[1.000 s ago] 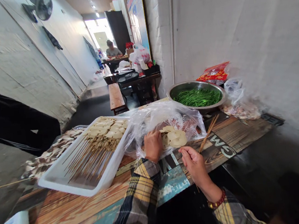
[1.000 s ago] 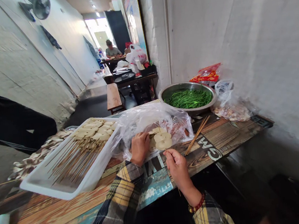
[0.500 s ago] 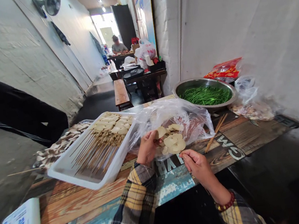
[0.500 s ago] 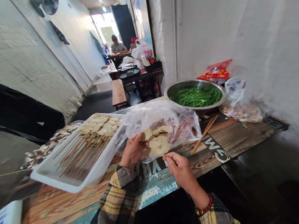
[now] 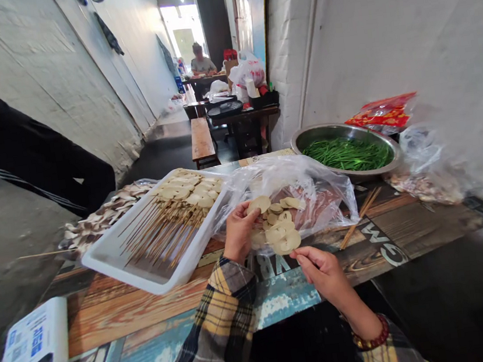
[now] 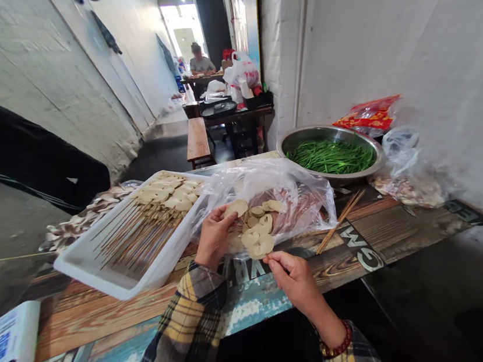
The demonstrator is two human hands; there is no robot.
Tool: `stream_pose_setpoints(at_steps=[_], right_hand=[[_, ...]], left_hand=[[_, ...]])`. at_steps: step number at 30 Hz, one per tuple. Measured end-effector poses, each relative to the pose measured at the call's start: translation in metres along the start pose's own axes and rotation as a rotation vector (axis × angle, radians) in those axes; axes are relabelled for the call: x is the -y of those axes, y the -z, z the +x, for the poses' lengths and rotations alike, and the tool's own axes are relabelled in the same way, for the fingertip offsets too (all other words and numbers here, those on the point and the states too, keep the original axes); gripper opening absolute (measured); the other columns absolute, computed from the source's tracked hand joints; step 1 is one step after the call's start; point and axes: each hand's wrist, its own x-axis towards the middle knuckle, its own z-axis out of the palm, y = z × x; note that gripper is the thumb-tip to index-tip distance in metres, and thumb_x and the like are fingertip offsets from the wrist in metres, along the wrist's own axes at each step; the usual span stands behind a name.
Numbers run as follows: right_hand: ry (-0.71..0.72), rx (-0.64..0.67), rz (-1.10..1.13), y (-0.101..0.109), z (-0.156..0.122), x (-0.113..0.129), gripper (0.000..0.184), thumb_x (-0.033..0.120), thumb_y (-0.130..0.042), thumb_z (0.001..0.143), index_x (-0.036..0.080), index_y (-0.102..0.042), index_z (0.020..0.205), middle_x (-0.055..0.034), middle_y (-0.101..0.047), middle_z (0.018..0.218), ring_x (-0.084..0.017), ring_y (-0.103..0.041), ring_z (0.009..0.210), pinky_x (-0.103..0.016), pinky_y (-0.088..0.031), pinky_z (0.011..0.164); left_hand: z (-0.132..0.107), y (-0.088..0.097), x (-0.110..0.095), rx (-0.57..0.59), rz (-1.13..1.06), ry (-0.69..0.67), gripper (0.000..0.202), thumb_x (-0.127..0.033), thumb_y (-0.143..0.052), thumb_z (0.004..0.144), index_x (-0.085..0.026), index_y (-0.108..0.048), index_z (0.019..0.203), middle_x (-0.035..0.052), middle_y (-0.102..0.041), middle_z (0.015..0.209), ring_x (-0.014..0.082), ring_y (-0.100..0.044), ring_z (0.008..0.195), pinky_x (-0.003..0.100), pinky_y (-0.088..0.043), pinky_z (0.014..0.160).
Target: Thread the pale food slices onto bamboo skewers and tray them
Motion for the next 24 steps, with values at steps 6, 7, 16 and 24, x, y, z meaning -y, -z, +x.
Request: stream_pose_setpoints(at_steps=[6,7,16,24], right_hand=[[0.020,-0.002,-0.055,-0.0002,0.0004,0.0027,0.033,0.038,-0.049,0.091,0.012,-0.069,0.093,0.0057,-0.045,0.049,-0.010,-0.043,0.042,-0.021,-0.033,0.046],[0.022,-0.005,-0.066,-0.0004,0.0006,0.0028,0.033,0.038,-0.049,0.091,0.012,-0.069,0.093,0.0056,-0.045,0.049,-0.010,-0.043,0.042,-0.021,-0.034,0.046],[0.015,-0.018,-0.123,-0.0015,0.0018,0.0034,0.034,0.039,-0.048,0.091,0.012,-0.069,0.093,0.0048,-0.047,0.048,-0.011,-0.045,0.042,-0.022,-0.035,0.047],[0.014,-0.032,-0.131,-0.0027,0.0030,0.0022,0.034,0.039,-0.048,0.091,0.012,-0.069,0.090,0.0046,-0.047,0.047,-0.011,-0.045,0.042,-0.021,-0.035,0.046]], left_hand=[[-0.0022,-0.0019,-0.0043,-0.018,0.036,-0.084,0.027,-0.024,-0.076,0.061,-0.014,-0.068,0.085,0.0000,-0.069,0.073,0.0101,-0.056,0.058,0.022,-0.042,0.056],[-0.0022,-0.0021,-0.0042,-0.018,0.039,-0.094,0.026,-0.023,-0.075,0.061,-0.014,-0.068,0.084,-0.0002,-0.068,0.072,0.0102,-0.056,0.059,0.022,-0.042,0.057],[-0.0032,-0.0009,-0.0025,0.016,0.096,-0.126,0.025,-0.025,-0.075,0.063,-0.014,-0.071,0.085,0.0017,-0.069,0.079,0.0130,-0.059,0.068,0.024,-0.045,0.065],[-0.0022,0.0003,-0.0015,0.047,0.137,-0.149,0.023,-0.024,-0.072,0.064,-0.015,-0.071,0.086,0.0016,-0.069,0.078,0.0137,-0.060,0.068,0.024,-0.045,0.064]])
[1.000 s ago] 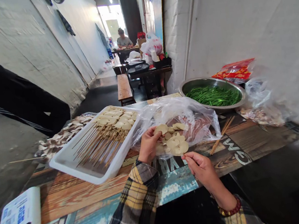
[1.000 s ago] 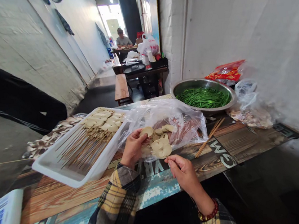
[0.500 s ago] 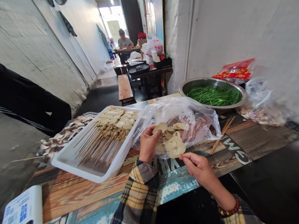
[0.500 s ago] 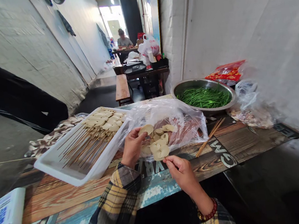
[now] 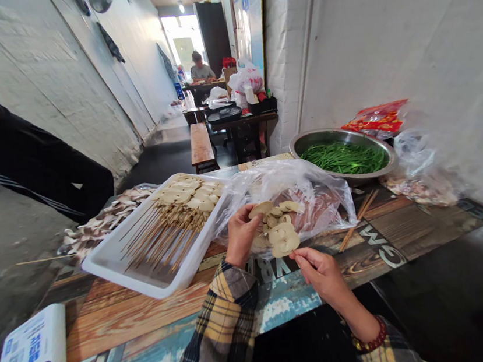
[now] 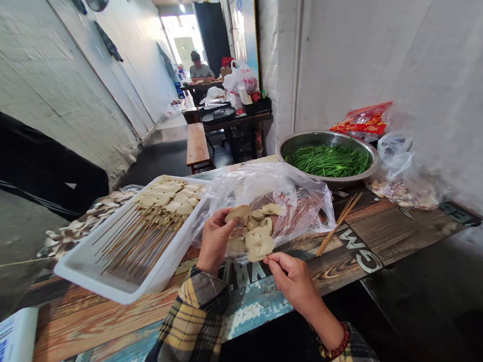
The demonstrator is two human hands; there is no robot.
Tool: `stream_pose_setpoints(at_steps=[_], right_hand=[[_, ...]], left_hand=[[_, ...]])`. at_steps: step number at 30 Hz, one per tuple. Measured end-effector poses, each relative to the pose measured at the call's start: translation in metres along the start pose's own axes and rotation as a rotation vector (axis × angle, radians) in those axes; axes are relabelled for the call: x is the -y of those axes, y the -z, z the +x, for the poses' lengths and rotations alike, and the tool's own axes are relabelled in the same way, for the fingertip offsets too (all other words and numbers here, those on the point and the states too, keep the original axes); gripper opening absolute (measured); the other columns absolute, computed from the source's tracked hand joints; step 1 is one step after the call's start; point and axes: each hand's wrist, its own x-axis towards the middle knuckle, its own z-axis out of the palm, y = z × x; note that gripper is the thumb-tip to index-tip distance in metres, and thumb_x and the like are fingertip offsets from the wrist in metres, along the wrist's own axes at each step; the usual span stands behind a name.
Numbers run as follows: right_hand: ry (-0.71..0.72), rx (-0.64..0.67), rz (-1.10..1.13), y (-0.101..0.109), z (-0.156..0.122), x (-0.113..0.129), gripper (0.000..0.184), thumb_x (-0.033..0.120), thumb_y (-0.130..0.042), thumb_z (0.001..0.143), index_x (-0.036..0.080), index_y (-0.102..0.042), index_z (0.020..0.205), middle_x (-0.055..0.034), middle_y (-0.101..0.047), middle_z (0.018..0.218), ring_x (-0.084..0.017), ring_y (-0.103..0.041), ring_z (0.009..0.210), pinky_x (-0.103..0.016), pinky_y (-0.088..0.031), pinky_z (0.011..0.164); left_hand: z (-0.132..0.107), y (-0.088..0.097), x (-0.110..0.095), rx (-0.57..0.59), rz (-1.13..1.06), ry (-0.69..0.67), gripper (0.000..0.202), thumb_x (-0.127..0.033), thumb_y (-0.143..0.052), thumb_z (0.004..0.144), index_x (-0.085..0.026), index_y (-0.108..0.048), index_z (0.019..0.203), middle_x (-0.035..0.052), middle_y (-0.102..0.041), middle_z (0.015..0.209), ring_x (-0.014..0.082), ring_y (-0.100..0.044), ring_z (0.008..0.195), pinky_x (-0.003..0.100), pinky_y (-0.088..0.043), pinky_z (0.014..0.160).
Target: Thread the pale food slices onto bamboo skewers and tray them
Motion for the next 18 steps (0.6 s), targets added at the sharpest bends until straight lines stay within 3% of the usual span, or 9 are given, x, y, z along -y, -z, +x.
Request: stream_pose_setpoints(at_steps=[8,18], right_hand=[[0.014,-0.016,-0.029,0.0002,0.0013,0.0042,0.034,0.038,-0.047,0.091,0.012,-0.069,0.089,0.0052,-0.047,0.046,-0.011,-0.046,0.041,-0.021,-0.035,0.047],[0.019,-0.027,-0.036,-0.0011,0.0028,0.0070,0.033,0.037,-0.048,0.090,0.012,-0.070,0.090,0.0043,-0.050,0.048,-0.011,-0.048,0.041,-0.021,-0.037,0.047]], left_hand=[[0.0031,0.0019,0.0041,0.002,0.178,-0.111,0.022,-0.019,-0.067,0.065,-0.016,-0.072,0.087,0.0027,-0.070,0.081,0.0157,-0.061,0.072,0.025,-0.046,0.066],[0.0014,0.0005,0.0014,0.021,0.200,-0.085,0.021,-0.022,-0.067,0.066,-0.016,-0.071,0.086,0.0020,-0.069,0.078,0.0147,-0.059,0.068,0.023,-0.045,0.063]])
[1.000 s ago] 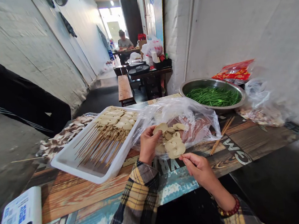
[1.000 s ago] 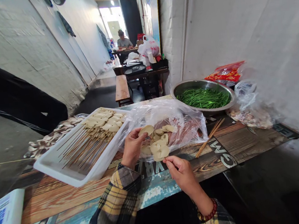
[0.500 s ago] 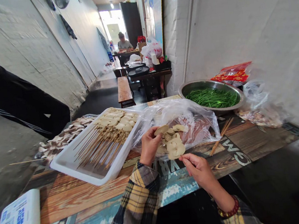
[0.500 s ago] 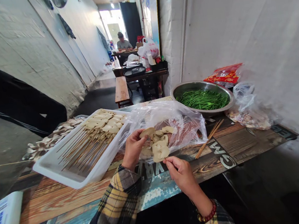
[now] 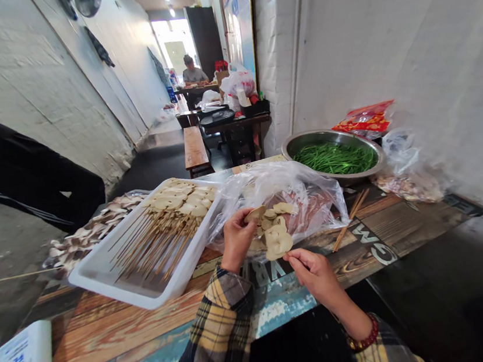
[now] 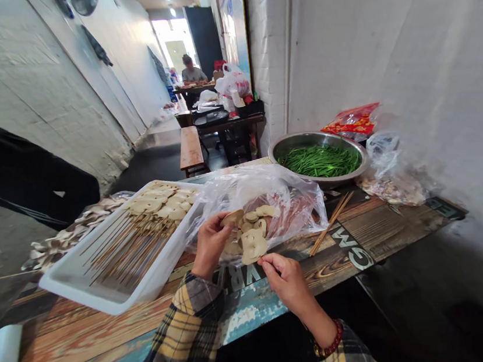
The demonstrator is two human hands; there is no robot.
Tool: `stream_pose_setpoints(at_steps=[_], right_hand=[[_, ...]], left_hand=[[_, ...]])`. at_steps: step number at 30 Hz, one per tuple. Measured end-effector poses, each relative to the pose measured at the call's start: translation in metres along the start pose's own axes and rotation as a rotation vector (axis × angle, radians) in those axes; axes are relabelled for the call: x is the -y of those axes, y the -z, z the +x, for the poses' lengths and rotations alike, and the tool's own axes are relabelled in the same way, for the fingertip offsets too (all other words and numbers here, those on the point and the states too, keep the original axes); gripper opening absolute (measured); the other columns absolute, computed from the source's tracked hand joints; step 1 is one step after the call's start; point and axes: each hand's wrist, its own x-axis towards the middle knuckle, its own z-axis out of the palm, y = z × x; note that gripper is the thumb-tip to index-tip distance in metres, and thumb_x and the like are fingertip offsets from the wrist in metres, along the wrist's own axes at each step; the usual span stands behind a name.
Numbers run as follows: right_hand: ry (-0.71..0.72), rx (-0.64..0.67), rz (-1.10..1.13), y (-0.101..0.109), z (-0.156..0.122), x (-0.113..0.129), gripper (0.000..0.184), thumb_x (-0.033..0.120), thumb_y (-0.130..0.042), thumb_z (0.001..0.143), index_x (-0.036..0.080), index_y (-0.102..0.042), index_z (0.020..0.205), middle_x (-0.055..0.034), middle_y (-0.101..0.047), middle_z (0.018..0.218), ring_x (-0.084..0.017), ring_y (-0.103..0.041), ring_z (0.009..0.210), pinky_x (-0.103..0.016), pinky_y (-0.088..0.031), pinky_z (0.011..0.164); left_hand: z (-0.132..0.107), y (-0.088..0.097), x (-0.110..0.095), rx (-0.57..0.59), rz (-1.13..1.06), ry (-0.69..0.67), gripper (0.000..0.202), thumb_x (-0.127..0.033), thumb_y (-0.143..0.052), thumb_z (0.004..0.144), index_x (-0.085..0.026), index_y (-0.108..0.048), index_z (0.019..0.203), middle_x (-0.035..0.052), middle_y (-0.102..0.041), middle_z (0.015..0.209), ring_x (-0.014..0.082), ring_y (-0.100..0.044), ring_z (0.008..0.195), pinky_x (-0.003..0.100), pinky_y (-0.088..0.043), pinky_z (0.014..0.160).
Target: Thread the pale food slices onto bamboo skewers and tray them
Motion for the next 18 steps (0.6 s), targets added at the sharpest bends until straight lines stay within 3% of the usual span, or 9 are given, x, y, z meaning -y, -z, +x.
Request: stream_pose_setpoints(at_steps=[8,18], right_hand=[[0.002,-0.041,0.030,0.0000,-0.0005,-0.0003,0.034,0.040,-0.049,0.091,0.014,-0.070,0.089,0.0041,-0.051,0.047,-0.011,-0.048,0.041,-0.021,-0.038,0.046],[0.010,-0.032,0.034,0.0006,-0.0033,-0.0083,0.033,0.038,-0.049,0.091,0.014,-0.071,0.091,0.0047,-0.049,0.047,-0.011,-0.047,0.041,-0.022,-0.038,0.047]], left_hand=[[-0.0043,-0.0060,-0.0046,0.063,-0.182,0.128,0.024,-0.023,-0.073,0.062,-0.015,-0.070,0.084,0.0017,-0.068,0.077,0.0138,-0.058,0.067,0.023,-0.043,0.063],[-0.0069,-0.0081,-0.0083,0.055,-0.462,0.281,0.031,-0.021,-0.079,0.054,-0.016,-0.069,0.083,0.0005,-0.067,0.079,0.0094,-0.055,0.063,0.021,-0.041,0.058]])
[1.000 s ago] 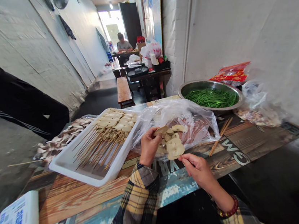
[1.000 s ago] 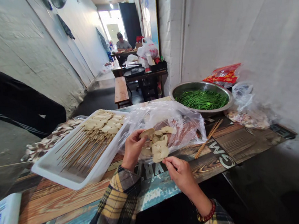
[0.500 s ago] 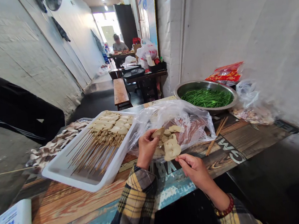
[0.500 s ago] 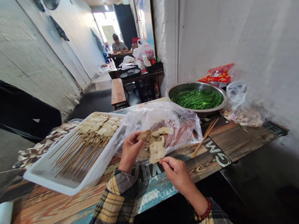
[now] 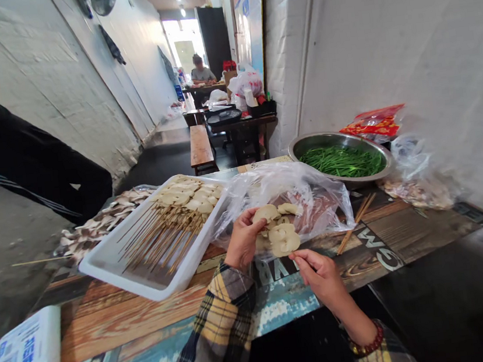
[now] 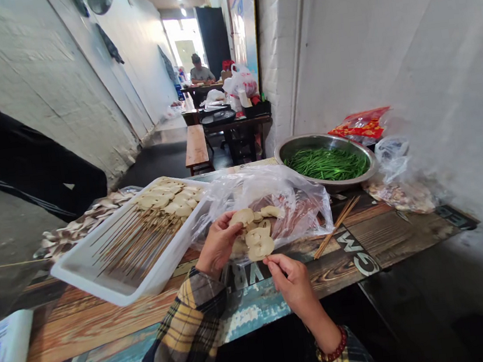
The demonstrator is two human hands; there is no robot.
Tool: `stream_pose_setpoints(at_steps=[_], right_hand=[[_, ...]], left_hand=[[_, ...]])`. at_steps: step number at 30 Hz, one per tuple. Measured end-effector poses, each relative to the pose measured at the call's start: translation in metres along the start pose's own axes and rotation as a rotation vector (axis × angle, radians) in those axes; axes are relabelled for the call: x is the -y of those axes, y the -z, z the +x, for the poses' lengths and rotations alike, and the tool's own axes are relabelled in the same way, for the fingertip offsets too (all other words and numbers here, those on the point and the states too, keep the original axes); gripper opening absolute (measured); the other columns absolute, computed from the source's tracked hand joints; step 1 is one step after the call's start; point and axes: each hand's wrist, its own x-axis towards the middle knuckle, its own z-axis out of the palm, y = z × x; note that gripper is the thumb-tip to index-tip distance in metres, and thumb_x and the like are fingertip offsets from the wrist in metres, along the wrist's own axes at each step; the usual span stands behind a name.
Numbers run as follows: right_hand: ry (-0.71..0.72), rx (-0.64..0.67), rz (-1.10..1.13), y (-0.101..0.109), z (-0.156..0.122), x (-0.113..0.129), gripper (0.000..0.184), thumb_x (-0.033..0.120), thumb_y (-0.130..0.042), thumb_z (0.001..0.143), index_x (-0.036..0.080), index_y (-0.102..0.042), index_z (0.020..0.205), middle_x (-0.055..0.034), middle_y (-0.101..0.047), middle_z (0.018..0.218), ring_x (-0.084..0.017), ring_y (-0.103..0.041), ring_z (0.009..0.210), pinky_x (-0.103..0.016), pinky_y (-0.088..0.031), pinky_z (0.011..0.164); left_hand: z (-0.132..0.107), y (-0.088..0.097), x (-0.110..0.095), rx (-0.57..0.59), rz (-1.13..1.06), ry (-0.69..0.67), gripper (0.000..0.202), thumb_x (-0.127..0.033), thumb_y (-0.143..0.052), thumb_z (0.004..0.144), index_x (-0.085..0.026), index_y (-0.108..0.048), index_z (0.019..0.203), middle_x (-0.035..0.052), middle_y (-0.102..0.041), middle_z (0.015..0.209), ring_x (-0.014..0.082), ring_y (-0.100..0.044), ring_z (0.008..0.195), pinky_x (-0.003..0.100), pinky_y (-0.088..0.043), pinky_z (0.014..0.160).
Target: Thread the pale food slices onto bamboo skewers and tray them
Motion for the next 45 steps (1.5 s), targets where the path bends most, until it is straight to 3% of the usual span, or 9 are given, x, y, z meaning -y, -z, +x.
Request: stream_pose_setpoints(at_steps=[5,12,24,45], right_hand=[[0.010,0.007,0.005,0.001,0.000,0.000,0.031,0.038,-0.050,0.091,0.015,-0.071,0.090,0.0046,-0.050,0.047,-0.011,-0.048,0.042,-0.021,-0.038,0.046],[-0.002,0.031,0.020,0.001,-0.002,0.002,0.031,0.039,-0.051,0.090,0.015,-0.072,0.091,0.0037,-0.051,0.049,-0.011,-0.047,0.043,-0.022,-0.039,0.045],[-0.020,0.036,0.043,0.001,-0.003,-0.007,0.032,0.040,-0.053,0.089,0.015,-0.072,0.094,0.0022,-0.056,0.052,-0.011,-0.048,0.043,-0.023,-0.040,0.046],[-0.022,0.038,0.047,0.001,-0.002,-0.010,0.032,0.040,-0.052,0.090,0.014,-0.072,0.095,0.0032,-0.052,0.050,-0.012,-0.047,0.044,-0.022,-0.038,0.046]], left_hand=[[0.001,0.002,0.001,-0.037,-0.006,-0.007,0.027,-0.033,-0.079,0.060,-0.014,-0.069,0.077,-0.0004,-0.063,0.067,0.0079,-0.050,0.058,0.021,-0.038,0.056],[0.003,0.006,0.006,-0.069,0.010,-0.009,0.026,-0.035,-0.079,0.058,-0.014,-0.068,0.071,-0.0020,-0.058,0.060,0.0074,-0.045,0.053,0.021,-0.034,0.052],[0.001,0.006,0.005,-0.042,0.012,0.028,0.025,-0.035,-0.077,0.059,-0.014,-0.069,0.070,0.0001,-0.061,0.062,0.0082,-0.047,0.053,0.021,-0.033,0.050],[-0.001,0.003,0.004,-0.002,0.068,-0.001,0.023,-0.035,-0.075,0.061,-0.014,-0.066,0.067,-0.0015,-0.056,0.058,0.0070,-0.042,0.050,0.021,-0.029,0.049]])
